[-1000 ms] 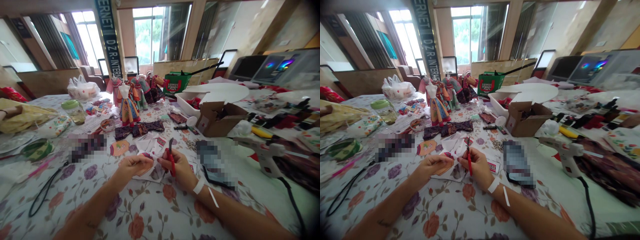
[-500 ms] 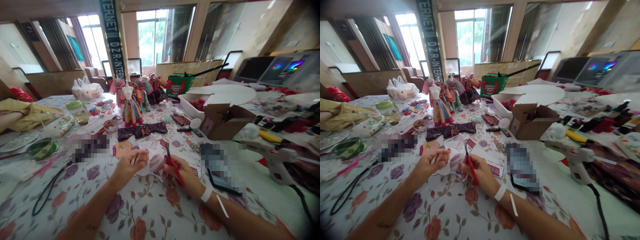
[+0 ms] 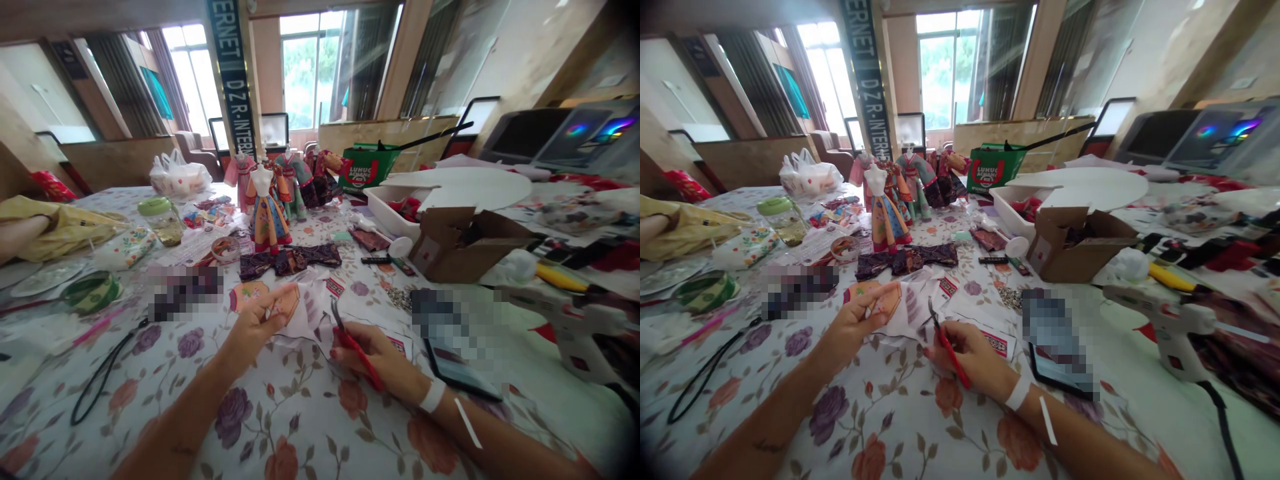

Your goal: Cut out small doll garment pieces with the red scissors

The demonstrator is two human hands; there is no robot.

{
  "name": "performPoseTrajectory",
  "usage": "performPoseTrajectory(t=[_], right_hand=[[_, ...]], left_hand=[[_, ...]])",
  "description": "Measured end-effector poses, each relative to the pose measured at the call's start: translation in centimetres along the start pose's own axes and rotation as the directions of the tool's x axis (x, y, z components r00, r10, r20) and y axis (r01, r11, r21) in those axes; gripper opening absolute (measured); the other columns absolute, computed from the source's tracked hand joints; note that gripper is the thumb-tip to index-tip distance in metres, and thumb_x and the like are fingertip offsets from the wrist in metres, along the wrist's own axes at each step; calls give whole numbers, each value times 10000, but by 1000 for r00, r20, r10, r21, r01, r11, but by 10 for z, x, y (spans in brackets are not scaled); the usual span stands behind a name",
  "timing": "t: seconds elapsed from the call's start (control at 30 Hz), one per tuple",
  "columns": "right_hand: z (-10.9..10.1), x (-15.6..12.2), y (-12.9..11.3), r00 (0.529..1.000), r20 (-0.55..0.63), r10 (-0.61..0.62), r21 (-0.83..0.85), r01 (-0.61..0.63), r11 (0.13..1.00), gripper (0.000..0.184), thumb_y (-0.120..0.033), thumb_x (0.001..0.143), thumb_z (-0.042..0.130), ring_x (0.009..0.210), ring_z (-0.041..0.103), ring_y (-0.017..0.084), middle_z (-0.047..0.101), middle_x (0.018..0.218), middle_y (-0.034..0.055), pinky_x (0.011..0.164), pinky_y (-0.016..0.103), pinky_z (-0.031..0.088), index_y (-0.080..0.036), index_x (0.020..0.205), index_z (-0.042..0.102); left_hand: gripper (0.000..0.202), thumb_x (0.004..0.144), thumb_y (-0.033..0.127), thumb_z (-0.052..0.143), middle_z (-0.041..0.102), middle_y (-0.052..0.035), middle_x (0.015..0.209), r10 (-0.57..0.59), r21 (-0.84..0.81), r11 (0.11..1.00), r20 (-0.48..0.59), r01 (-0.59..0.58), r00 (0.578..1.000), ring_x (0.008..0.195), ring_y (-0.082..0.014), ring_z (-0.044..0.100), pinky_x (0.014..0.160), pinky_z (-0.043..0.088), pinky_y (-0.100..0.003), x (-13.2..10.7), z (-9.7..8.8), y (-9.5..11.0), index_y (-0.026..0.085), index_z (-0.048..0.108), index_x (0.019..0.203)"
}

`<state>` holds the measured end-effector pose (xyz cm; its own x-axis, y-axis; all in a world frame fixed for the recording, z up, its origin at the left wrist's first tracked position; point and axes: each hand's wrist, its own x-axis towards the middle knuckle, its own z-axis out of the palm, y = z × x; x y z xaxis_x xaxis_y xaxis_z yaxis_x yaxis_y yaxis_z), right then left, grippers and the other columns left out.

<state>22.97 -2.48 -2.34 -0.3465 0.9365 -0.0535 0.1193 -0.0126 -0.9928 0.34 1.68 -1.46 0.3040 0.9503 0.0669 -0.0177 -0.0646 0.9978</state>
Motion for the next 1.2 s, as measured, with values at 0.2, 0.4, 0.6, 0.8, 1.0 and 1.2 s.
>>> performPoseTrajectory(t=[0.2, 0.4, 0.6, 0.8, 1.0, 1.2], right_hand=[[6, -1, -7, 988, -109, -111, 81, 120, 989, 286, -315, 675, 770, 749, 542, 162, 610, 936, 57, 596, 254, 439, -177, 800, 553], [18, 5, 0, 993, -111, -34, 148, 50, 988, 350, -286, 633, 783, 517, 369, 77, 418, 592, -76, 474, 209, 320, -190, 672, 448], [11, 8, 1, 986, -165, -18, 53, 27, 998, 317, -302, 675, 744, 492, 328, 71, 405, 560, -79, 452, 215, 265, -188, 653, 449], [6, 9, 1, 966, -246, -84, 24, 93, 995, 293, -306, 684, 738, 520, 344, 77, 439, 588, -64, 470, 219, 262, -181, 665, 473], [-2, 8, 0, 918, -381, -108, -16, 111, 994, 264, -326, 694, 735, 548, 391, 94, 483, 615, -49, 500, 228, 302, -180, 707, 516], [-4, 8, -4, 917, -390, -77, 43, 101, 994, 275, -326, 648, 757, 606, 446, 114, 518, 671, -32, 553, 236, 354, -176, 720, 539]], left_hand=[[598, 791, 234, 657, 544, -53, 1319, 37, -9, 999, 197, -36, 980, 924, -207, 598, 724, 464, -249, -6, 6, 0, 281, 466, 1356], [674, 765, 215, 698, 592, -51, 1246, 62, -124, 992, 299, -26, 952, 1061, -232, 568, 865, 453, -281, -12, 17, -6, 295, 428, 1378], [679, 788, 274, 681, 715, -90, 968, -77, -417, 902, 86, 106, 993, 854, -215, 665, 778, 511, -316, -5, 12, 1, 216, 395, 1401], [687, 742, 287, 720, 728, -75, 932, -127, -379, 919, -15, 112, 992, 703, -173, 670, 663, 530, -268, 2, 3, -4, 205, 451, 1369], [746, 704, 258, 751, 699, -90, 1067, -84, -316, 946, -35, 69, 996, 890, -219, 661, 731, 527, -274, 3, 7, -6, 192, 431, 1375], [782, 661, 219, 769, 702, -45, 853, -47, -185, 982, -84, 31, 995, 668, -147, 618, 511, 468, -188, 1, 9, 2, 169, 437, 1367]])
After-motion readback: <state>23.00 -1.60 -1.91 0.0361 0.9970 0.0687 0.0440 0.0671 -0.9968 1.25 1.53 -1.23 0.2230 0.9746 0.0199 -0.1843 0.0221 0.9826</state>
